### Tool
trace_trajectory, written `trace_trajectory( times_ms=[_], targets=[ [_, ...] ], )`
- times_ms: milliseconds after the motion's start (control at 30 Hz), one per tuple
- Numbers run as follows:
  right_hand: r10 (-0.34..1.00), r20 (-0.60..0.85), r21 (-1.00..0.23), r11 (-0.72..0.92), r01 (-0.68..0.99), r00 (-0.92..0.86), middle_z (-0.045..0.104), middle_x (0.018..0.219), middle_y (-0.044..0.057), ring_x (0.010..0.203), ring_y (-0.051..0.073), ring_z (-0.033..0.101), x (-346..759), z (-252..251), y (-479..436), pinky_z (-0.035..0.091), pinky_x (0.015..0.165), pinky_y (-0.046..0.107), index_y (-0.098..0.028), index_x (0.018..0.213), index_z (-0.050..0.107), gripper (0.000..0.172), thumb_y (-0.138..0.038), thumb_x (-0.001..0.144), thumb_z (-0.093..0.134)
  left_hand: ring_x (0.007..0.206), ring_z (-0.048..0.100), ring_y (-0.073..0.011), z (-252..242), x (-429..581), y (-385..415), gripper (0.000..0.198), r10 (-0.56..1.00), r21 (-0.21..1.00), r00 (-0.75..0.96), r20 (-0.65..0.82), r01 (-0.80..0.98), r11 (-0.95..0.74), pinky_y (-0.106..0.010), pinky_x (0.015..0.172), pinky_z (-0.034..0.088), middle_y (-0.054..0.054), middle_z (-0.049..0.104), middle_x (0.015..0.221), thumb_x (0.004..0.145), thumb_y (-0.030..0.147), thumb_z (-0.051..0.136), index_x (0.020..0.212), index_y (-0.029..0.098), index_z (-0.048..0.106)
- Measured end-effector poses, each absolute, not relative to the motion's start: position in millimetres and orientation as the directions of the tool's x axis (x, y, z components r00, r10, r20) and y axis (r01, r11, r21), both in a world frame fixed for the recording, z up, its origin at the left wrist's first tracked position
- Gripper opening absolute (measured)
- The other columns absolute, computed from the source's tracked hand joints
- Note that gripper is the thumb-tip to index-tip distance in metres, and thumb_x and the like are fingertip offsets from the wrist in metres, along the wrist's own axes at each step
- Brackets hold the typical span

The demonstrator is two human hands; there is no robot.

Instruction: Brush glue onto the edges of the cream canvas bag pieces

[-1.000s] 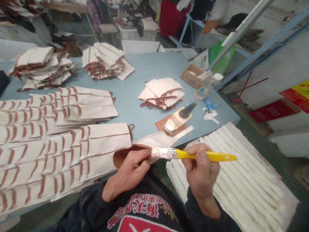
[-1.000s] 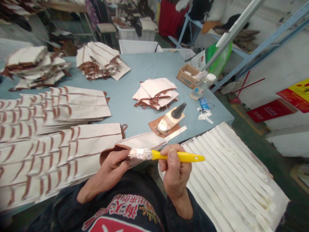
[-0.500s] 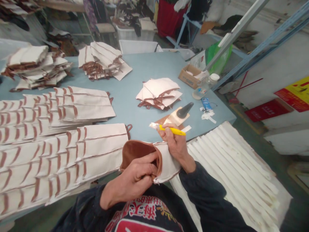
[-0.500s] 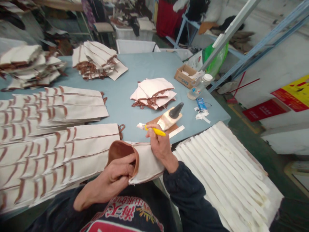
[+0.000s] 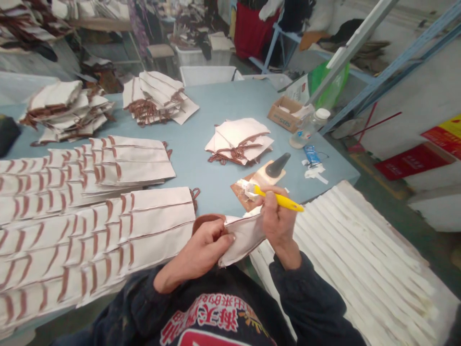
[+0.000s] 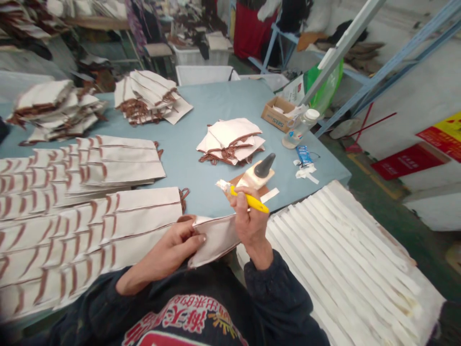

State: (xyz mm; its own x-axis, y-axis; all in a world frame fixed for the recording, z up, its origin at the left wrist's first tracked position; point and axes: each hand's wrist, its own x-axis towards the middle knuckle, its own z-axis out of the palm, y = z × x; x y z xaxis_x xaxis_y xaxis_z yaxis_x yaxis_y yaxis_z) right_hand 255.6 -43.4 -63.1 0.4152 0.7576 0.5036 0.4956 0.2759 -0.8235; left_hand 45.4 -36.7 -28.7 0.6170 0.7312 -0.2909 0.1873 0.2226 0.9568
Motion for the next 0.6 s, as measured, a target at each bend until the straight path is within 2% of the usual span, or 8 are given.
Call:
trace_trajectory(
  times_ms=[100, 167, 233, 333, 467, 533, 600],
  targets=[
    [0.642, 0.526, -0.848, 0.348, 0.399, 0.558, 0.066, 0.066, -0.004, 0.052, 0.013, 0.06, 262, -38, -59, 0.047, 0.052, 0.025, -0.021, 0.1, 0.069, 0.027, -0.043, 0.11, 0.057, 0.061, 0.042, -0.0112, -24, 44, -30, 0.04, 0.753, 0.951, 0.581, -0.308, 0.17, 0.257, -0.024, 0.055, 0.032, 0.003, 0.053, 0.07, 0.092, 0.05, 0.071, 0.072, 0.02, 0.054],
    [0.644, 0.502, -0.865, 0.381, 0.328, 0.577, 0.06, 0.06, -0.005, 0.046, 0.012, 0.052, 263, -20, -74, 0.04, 0.045, 0.024, -0.022, 0.092, 0.071, 0.027, -0.042, 0.107, 0.062, 0.056, 0.038, -0.0089, -20, 41, -25, 0.038, 0.745, 0.946, 0.587, -0.315, 0.137, 0.293, -0.023, 0.051, 0.029, 0.004, 0.052, 0.068, 0.091, 0.05, 0.073, 0.074, 0.019, 0.056],
    [0.705, 0.486, -0.874, 0.402, 0.274, 0.516, 0.056, 0.057, -0.005, 0.042, 0.011, 0.047, 260, -8, -89, 0.035, 0.042, 0.024, -0.022, 0.086, 0.071, 0.028, -0.041, 0.106, 0.063, 0.051, 0.035, -0.0077, -15, 39, -21, 0.033, 0.71, 0.927, 0.616, -0.342, 0.095, 0.364, -0.021, 0.047, 0.026, 0.007, 0.05, 0.063, 0.089, 0.047, 0.074, 0.08, 0.02, 0.058],
    [0.778, 0.508, -0.861, 0.459, 0.218, 0.369, 0.054, 0.057, -0.006, 0.041, 0.011, 0.041, 254, -3, -97, 0.033, 0.042, 0.025, -0.023, 0.089, 0.072, 0.028, -0.037, 0.109, 0.059, 0.048, 0.037, -0.0074, -8, 37, -17, 0.025, 0.651, 0.9, 0.666, -0.366, 0.074, 0.43, -0.02, 0.045, 0.027, 0.009, 0.05, 0.061, 0.085, 0.04, 0.076, 0.082, 0.02, 0.059],
    [0.789, 0.583, -0.791, 0.497, 0.356, 0.195, 0.056, 0.062, -0.006, 0.05, 0.013, 0.052, 251, -9, -86, 0.045, 0.053, 0.028, -0.026, 0.095, 0.074, 0.025, -0.038, 0.111, 0.059, 0.055, 0.049, -0.0089, -10, 33, -18, 0.024, 0.593, 0.879, 0.714, -0.372, 0.066, 0.472, -0.02, 0.05, 0.033, 0.004, 0.061, 0.07, 0.081, 0.036, 0.079, 0.084, 0.018, 0.064],
    [0.766, 0.611, -0.765, 0.504, 0.401, 0.2, 0.058, 0.064, -0.005, 0.052, 0.014, 0.055, 250, -8, -81, 0.047, 0.054, 0.029, -0.025, 0.094, 0.074, 0.026, -0.039, 0.111, 0.059, 0.055, 0.048, -0.0085, -16, 30, -20, 0.028, 0.612, 0.864, 0.696, -0.375, 0.023, 0.503, -0.02, 0.05, 0.032, 0.004, 0.06, 0.068, 0.08, 0.039, 0.081, 0.084, 0.017, 0.065],
    [0.715, 0.634, -0.762, 0.513, 0.396, 0.294, 0.059, 0.064, -0.005, 0.05, 0.013, 0.052, 249, -4, -81, 0.045, 0.051, 0.029, -0.025, 0.092, 0.071, 0.027, -0.039, 0.112, 0.057, 0.051, 0.042, -0.0071, -20, 26, -22, 0.031, 0.634, 0.845, 0.668, -0.39, -0.014, 0.534, -0.02, 0.048, 0.028, 0.005, 0.056, 0.062, 0.078, 0.042, 0.082, 0.082, 0.016, 0.066]
  ],
)
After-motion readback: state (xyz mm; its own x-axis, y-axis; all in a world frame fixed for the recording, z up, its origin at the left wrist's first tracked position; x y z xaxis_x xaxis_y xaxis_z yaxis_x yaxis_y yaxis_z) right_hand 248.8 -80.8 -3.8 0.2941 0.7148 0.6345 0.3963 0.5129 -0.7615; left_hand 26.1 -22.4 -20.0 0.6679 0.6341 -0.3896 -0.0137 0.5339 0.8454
